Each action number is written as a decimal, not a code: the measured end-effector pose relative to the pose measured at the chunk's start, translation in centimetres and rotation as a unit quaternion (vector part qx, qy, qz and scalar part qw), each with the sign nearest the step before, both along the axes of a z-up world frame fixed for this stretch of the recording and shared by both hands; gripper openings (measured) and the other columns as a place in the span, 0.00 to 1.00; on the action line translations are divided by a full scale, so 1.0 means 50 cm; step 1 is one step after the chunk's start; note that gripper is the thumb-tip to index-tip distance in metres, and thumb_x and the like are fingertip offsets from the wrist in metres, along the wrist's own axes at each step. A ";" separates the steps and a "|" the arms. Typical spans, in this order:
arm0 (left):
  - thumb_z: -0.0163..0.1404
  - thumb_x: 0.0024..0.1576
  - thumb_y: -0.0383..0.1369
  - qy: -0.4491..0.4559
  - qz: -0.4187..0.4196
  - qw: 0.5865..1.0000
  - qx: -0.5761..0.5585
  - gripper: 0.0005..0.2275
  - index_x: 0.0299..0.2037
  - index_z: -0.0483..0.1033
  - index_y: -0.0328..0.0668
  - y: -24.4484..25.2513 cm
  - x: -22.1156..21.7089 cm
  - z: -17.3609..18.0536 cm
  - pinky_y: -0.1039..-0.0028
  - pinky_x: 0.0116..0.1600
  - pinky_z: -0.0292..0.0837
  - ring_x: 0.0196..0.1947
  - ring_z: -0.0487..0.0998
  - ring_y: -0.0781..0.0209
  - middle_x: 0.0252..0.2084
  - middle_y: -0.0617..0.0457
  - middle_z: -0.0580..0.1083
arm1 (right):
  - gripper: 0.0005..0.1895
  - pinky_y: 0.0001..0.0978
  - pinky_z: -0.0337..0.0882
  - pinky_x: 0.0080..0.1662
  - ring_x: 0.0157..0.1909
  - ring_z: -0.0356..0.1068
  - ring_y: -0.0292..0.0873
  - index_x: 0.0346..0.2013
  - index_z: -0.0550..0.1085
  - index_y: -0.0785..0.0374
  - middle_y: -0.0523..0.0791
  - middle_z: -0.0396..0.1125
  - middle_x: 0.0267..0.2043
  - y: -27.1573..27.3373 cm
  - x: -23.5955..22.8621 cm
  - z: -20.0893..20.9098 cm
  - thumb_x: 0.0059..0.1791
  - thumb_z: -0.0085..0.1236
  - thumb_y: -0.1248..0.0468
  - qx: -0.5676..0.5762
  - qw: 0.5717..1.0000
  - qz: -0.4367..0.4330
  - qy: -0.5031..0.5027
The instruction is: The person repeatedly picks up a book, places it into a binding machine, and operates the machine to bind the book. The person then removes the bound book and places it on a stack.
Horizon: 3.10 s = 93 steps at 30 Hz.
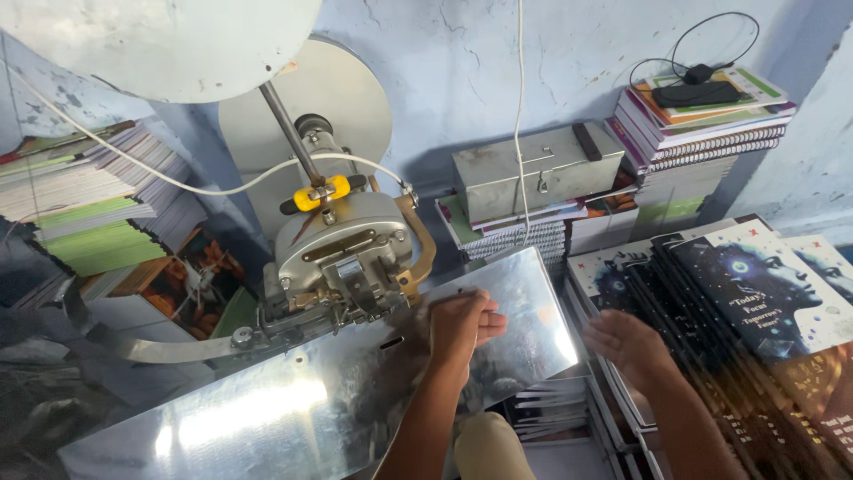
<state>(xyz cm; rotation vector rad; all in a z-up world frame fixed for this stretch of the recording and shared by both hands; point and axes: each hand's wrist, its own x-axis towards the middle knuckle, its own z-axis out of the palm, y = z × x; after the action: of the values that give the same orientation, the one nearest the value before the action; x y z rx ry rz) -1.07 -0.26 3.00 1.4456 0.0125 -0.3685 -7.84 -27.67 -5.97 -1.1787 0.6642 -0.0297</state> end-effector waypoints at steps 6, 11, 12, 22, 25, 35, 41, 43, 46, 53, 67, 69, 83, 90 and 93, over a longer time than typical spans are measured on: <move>0.52 0.57 0.41 0.011 -0.002 1.000 -0.025 0.16 0.37 0.81 0.31 0.001 0.001 0.000 0.69 0.41 0.80 0.30 0.85 0.54 0.31 0.43 0.82 | 0.33 0.47 0.67 0.65 0.67 0.64 0.61 0.72 0.50 0.73 0.65 0.57 0.68 0.042 0.009 0.127 0.56 0.36 0.58 -0.002 0.992 -0.019 -0.126; 0.52 0.58 0.41 0.005 0.000 1.000 -0.023 0.16 0.39 0.81 0.30 0.001 0.002 -0.005 0.69 0.41 0.79 0.30 0.85 0.54 0.32 0.43 0.82 | 0.33 0.48 0.68 0.63 0.65 0.67 0.60 0.72 0.50 0.73 0.63 0.59 0.67 0.059 0.013 0.194 0.55 0.42 0.60 -0.077 0.988 -0.005 -0.135; 0.52 0.58 0.41 0.003 0.002 1.000 -0.025 0.16 0.39 0.81 0.30 0.000 0.002 -0.007 0.69 0.41 0.79 0.31 0.85 0.54 0.32 0.42 0.82 | 0.33 0.48 0.68 0.62 0.64 0.67 0.61 0.72 0.50 0.73 0.64 0.60 0.67 0.061 0.014 0.203 0.55 0.43 0.61 -0.077 0.986 -0.007 -0.145; 0.51 0.59 0.40 -0.008 -0.002 1.000 -0.024 0.16 0.43 0.81 0.30 0.001 0.007 -0.029 0.72 0.39 0.76 0.31 0.85 0.55 0.33 0.42 0.82 | 0.33 0.48 0.74 0.57 0.55 0.73 0.55 0.69 0.57 0.71 0.59 0.67 0.59 0.099 0.017 0.241 0.51 0.53 0.62 -0.128 0.963 0.000 -0.239; 0.50 0.60 0.39 -0.018 -0.006 0.999 -0.045 0.16 0.43 0.80 0.29 0.002 0.009 -0.036 0.74 0.38 0.76 0.31 0.85 0.55 0.33 0.42 0.82 | 0.32 0.47 0.74 0.57 0.54 0.73 0.54 0.68 0.59 0.68 0.56 0.68 0.59 0.119 0.030 0.244 0.50 0.54 0.64 -0.125 0.961 0.010 -0.247; 0.49 0.59 0.34 -0.016 0.007 0.996 -0.082 0.12 0.39 0.80 0.30 -0.002 0.006 -0.039 0.74 0.35 0.77 0.26 0.83 0.56 0.29 0.41 0.80 | 0.27 0.39 0.75 0.57 0.57 0.74 0.46 0.65 0.65 0.66 0.53 0.73 0.54 0.206 0.106 0.193 0.51 0.56 0.69 -0.223 0.902 0.125 -0.348; 0.46 0.60 0.32 -0.027 -0.003 0.992 -0.120 0.12 0.39 0.79 0.29 0.002 0.006 -0.050 0.74 0.36 0.79 0.26 0.82 0.57 0.29 0.41 0.79 | 0.23 0.35 0.76 0.52 0.56 0.72 0.44 0.63 0.70 0.61 0.47 0.71 0.54 0.249 0.082 0.213 0.51 0.53 0.69 -0.384 0.848 0.137 -0.339; 0.45 0.60 0.31 -0.036 -0.002 0.991 -0.129 0.12 0.39 0.79 0.27 0.001 0.006 -0.058 0.73 0.37 0.81 0.27 0.82 0.58 0.29 0.42 0.79 | 0.25 0.35 0.76 0.50 0.48 0.76 0.47 0.65 0.70 0.57 0.48 0.74 0.49 0.257 0.075 0.226 0.52 0.52 0.67 -0.475 0.820 0.145 -0.285; 0.46 0.61 0.30 -0.070 0.004 0.990 -0.120 0.13 0.41 0.79 0.23 0.004 0.004 -0.071 0.72 0.37 0.81 0.27 0.82 0.59 0.30 0.43 0.79 | 0.21 0.43 0.70 0.55 0.56 0.71 0.56 0.59 0.72 0.63 0.52 0.71 0.59 0.269 0.075 0.247 0.50 0.52 0.67 -0.617 0.686 0.124 -0.365; 0.48 0.62 0.28 -0.112 0.011 0.984 -0.137 0.10 0.48 0.76 0.27 0.048 -0.024 -0.102 0.76 0.38 0.80 0.30 0.83 0.62 0.33 0.46 0.80 | 0.20 0.45 0.69 0.54 0.54 0.69 0.57 0.53 0.74 0.61 0.49 0.69 0.55 0.301 0.071 0.262 0.47 0.56 0.61 -0.616 0.721 0.128 -0.292; 0.53 0.55 0.39 -0.164 0.162 0.944 0.235 0.10 0.39 0.82 0.43 0.212 -0.106 0.007 0.66 0.33 0.78 0.28 0.83 0.58 0.30 0.52 0.82 | 0.19 0.45 0.68 0.57 0.57 0.67 0.57 0.53 0.73 0.61 0.48 0.68 0.57 0.301 0.085 0.231 0.49 0.55 0.59 -0.629 0.716 0.111 -0.281; 0.55 0.53 0.45 -0.234 0.185 0.875 0.380 0.13 0.34 0.83 0.46 0.238 -0.112 0.023 0.59 0.36 0.75 0.31 0.82 0.49 0.30 0.50 0.81 | 0.20 0.46 0.67 0.58 0.57 0.66 0.57 0.54 0.73 0.61 0.49 0.67 0.58 0.301 0.084 0.232 0.49 0.56 0.58 -0.641 0.711 0.117 -0.265; 0.56 0.51 0.56 -0.232 0.203 0.756 0.578 0.20 0.24 0.75 0.47 0.347 -0.149 0.033 0.54 0.45 0.71 0.33 0.78 0.45 0.25 0.52 0.76 | 0.21 0.47 0.67 0.57 0.55 0.66 0.58 0.56 0.71 0.58 0.49 0.66 0.59 0.315 0.078 0.234 0.49 0.54 0.57 -0.671 0.696 0.118 -0.228; 0.60 0.47 0.51 -0.376 0.274 0.665 0.583 0.18 0.29 0.78 0.46 0.400 -0.172 0.021 0.46 0.60 0.54 0.47 0.70 0.51 0.35 0.54 0.75 | 0.22 0.48 0.67 0.57 0.56 0.66 0.58 0.57 0.70 0.59 0.49 0.65 0.61 0.313 0.084 0.222 0.50 0.52 0.56 -0.693 0.672 0.110 -0.238; 0.64 0.43 0.51 -0.399 0.298 0.663 0.558 0.18 0.29 0.78 0.45 0.436 -0.180 0.026 0.42 0.62 0.51 0.49 0.68 0.49 0.40 0.50 0.72 | 0.23 0.48 0.66 0.58 0.57 0.66 0.59 0.58 0.70 0.59 0.49 0.65 0.62 0.314 0.086 0.218 0.50 0.52 0.56 -0.705 0.661 0.108 -0.234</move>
<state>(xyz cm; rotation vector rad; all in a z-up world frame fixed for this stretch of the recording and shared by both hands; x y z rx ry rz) -10.09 21.52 4.29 2.5869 0.0004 1.0608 -3.52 -11.95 4.95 -2.6214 -0.1341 -0.7508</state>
